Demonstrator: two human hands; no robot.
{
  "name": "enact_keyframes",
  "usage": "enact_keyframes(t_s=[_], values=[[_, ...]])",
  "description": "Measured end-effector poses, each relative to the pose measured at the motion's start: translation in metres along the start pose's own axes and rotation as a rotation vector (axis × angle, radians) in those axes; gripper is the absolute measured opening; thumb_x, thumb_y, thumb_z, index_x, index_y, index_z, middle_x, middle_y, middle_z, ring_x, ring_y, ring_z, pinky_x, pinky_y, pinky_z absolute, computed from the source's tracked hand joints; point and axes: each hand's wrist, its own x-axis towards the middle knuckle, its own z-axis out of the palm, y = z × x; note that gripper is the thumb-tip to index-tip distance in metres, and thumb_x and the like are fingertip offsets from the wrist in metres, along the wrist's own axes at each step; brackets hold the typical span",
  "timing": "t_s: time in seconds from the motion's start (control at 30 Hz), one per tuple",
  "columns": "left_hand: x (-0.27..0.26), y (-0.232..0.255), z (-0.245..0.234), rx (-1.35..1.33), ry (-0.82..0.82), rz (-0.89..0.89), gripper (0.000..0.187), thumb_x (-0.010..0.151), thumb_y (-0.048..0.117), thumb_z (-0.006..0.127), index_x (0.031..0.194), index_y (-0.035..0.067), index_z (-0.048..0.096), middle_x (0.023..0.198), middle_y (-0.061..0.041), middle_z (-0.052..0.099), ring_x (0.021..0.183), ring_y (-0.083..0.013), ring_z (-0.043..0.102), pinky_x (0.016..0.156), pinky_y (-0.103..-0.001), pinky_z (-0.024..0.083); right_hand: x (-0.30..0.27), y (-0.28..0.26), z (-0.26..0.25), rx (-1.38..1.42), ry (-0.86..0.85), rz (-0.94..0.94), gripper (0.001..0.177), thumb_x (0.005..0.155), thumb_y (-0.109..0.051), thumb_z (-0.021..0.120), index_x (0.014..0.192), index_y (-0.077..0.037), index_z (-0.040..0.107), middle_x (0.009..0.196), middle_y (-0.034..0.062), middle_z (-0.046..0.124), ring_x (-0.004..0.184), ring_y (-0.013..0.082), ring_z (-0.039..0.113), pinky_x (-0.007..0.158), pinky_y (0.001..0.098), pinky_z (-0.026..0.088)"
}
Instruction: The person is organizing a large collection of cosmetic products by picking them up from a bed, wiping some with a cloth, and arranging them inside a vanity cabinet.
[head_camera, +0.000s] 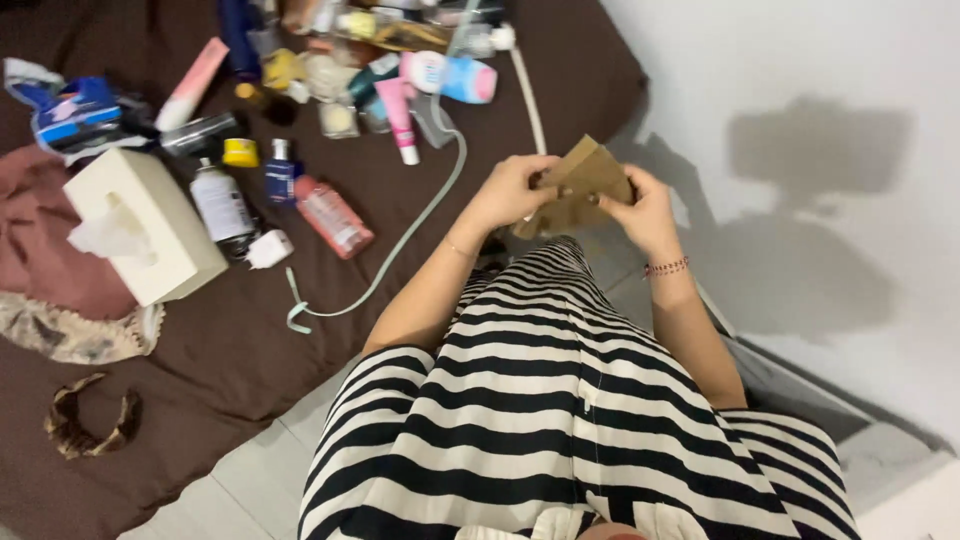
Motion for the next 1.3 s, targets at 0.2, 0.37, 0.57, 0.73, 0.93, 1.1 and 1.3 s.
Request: enact_keyframes(t_s=[0.2, 0.37, 0.57, 0.73, 0.93, 1.1, 1.3], values=[[-0.021, -0.008, -0.096, 0.181, 0.478, 0.250, 0.037, 0.089, 0.007, 0.073, 0.121, 0.025, 0.076, 0.118, 0.004, 0.075, 0.112, -0.0228, 0.071, 0.101, -0.037, 0.054, 0.064, -0.047, 0.118, 0.407, 0.225, 0.121, 0.047, 0.110, -0.023, 0.065, 0.151, -0.012, 0.043, 0.148, 0.0120, 0.041, 0.137, 0.0300, 0.043, 0.118, 0.0533, 0.032], [-0.022, -0.021, -0.107, 0.429, 0.318, 0.461, 0.026, 0.086, 0.008, 0.070, 0.109, 0.020, 0.078, 0.121, -0.007, 0.072, 0.113, -0.0325, 0.067, 0.102, -0.046, 0.049, 0.080, -0.148, 0.170, 1.597, -0.158, 0.651, 0.071, 0.072, -0.074, 0.068, 0.095, -0.007, 0.065, 0.087, 0.0079, 0.069, 0.079, 0.0255, 0.068, 0.078, 0.0460, 0.056], [-0.029, -0.010, -0.167, 0.037, 0.028, 0.363, 0.031, 0.090, 0.007, 0.071, 0.121, 0.007, 0.071, 0.120, -0.024, 0.071, 0.113, -0.0470, 0.067, 0.101, -0.056, 0.050, 0.153, -0.036, 0.175, 0.936, 0.077, 0.786, 0.043, 0.078, -0.015, 0.074, 0.118, -0.004, 0.063, 0.093, 0.0135, 0.067, 0.077, 0.0321, 0.071, 0.070, 0.0459, 0.058], [0.047, -0.074, -0.250, 0.095, 0.312, 0.188, 0.032, 0.094, 0.015, 0.071, 0.126, 0.012, 0.070, 0.115, -0.017, 0.072, 0.107, -0.0394, 0.069, 0.094, -0.048, 0.054, 0.193, -0.039, 0.176, 0.729, 0.150, 0.715, 0.055, 0.074, -0.003, 0.073, 0.128, -0.004, 0.062, 0.109, 0.0163, 0.071, 0.093, 0.0349, 0.075, 0.076, 0.0513, 0.062], [0.178, -0.134, -0.294, 0.268, 0.571, 0.026, 0.033, 0.092, 0.010, 0.059, 0.123, 0.004, 0.069, 0.118, -0.019, 0.070, 0.112, -0.0360, 0.065, 0.100, -0.046, 0.050, 0.241, -0.107, 0.170, 0.623, 0.261, 0.667, 0.023, 0.076, -0.001, 0.063, 0.098, -0.006, 0.068, 0.096, 0.0053, 0.068, 0.092, 0.0256, 0.067, 0.075, 0.0418, 0.058], [0.269, -0.178, -0.300, 0.566, 0.566, -0.195, 0.041, 0.094, 0.008, 0.055, 0.134, 0.014, 0.065, 0.148, -0.035, 0.037, 0.124, -0.0617, 0.042, 0.106, -0.066, 0.038, 0.262, -0.106, 0.163, 0.665, 0.203, 0.610, 0.038, 0.081, -0.001, 0.060, 0.118, -0.007, 0.063, 0.114, 0.0092, 0.065, 0.104, 0.0304, 0.064, 0.083, 0.0474, 0.057], [0.291, -0.199, -0.390, 0.226, 1.093, -0.264, 0.042, 0.105, 0.034, 0.044, 0.143, 0.020, 0.055, 0.151, -0.019, 0.048, 0.136, -0.0401, 0.046, 0.119, -0.046, 0.033, 0.267, -0.107, 0.163, 0.571, 0.160, 0.663, 0.047, 0.079, -0.001, 0.057, 0.126, -0.006, 0.058, 0.121, 0.0098, 0.062, 0.111, 0.0318, 0.062, 0.088, 0.0484, 0.058]])
